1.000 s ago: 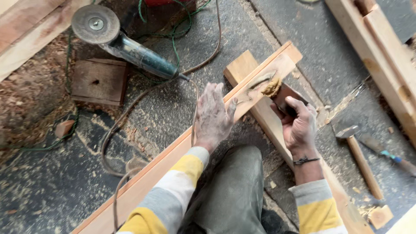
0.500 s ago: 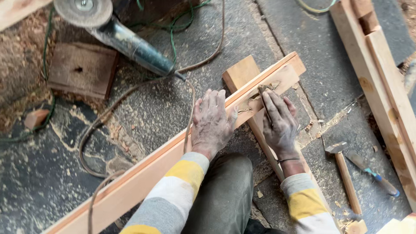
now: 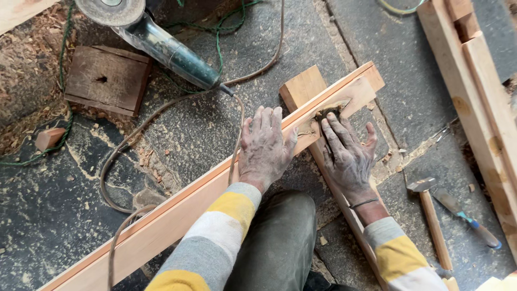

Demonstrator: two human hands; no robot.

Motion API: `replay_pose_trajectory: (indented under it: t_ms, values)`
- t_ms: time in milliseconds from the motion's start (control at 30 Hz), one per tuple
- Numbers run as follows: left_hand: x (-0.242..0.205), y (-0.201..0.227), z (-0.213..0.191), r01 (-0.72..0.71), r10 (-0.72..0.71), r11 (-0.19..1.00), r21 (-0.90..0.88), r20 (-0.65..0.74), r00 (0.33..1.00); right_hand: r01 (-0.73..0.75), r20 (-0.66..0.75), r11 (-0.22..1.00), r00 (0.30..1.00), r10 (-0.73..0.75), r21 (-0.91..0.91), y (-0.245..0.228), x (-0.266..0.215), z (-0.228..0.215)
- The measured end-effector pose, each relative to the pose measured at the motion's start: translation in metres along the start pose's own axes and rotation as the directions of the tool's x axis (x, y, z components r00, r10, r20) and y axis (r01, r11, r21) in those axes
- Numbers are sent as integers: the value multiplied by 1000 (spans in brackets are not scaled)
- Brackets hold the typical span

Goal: The person applies filler to wooden beams and sands them by hand with a block. They also use a hammer and a chisel to refine the joints of the wooden pieces.

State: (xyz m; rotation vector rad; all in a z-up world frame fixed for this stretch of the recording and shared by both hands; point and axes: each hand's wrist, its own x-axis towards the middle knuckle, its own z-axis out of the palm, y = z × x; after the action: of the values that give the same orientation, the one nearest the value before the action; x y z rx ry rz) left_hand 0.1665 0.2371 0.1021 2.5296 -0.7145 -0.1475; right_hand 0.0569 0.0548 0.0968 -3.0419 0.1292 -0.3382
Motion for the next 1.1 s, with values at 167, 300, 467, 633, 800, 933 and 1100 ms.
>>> replay_pose_trajectory:
  t_ms: [167, 300, 467, 633, 800, 933, 1100]
  values:
    - [0, 0, 1, 5, -5, 1000, 4, 16, 1000, 41, 85, 999, 995, -42, 16, 5, 9, -14]
    - [1, 0, 2, 3, -3, 1000, 18, 18, 1000, 41, 172, 999, 984, -38, -10, 10, 16, -19]
    - [0, 0, 1, 16, -17, 1000, 12, 46, 999, 42, 380, 999, 924, -39, -1, 23, 31, -32]
    - [1, 0, 3, 10, -11, 1000, 25, 41, 999, -477, 371, 786, 865, 338, 395, 40, 37, -70]
    - [-1, -2, 5, 6, -6, 1000, 22, 32, 999, -316, 405, -264, 575, 711, 911, 40, 21, -58]
    - [0, -2, 3, 8, -9, 1000, 11, 19, 1000, -176, 526, -507, 453, 720, 844, 41, 10, -32]
    - [-1, 0, 3, 10, -11, 999, 32, 33, 999, -404, 148, 268, 749, 646, 875, 49, 9, -22]
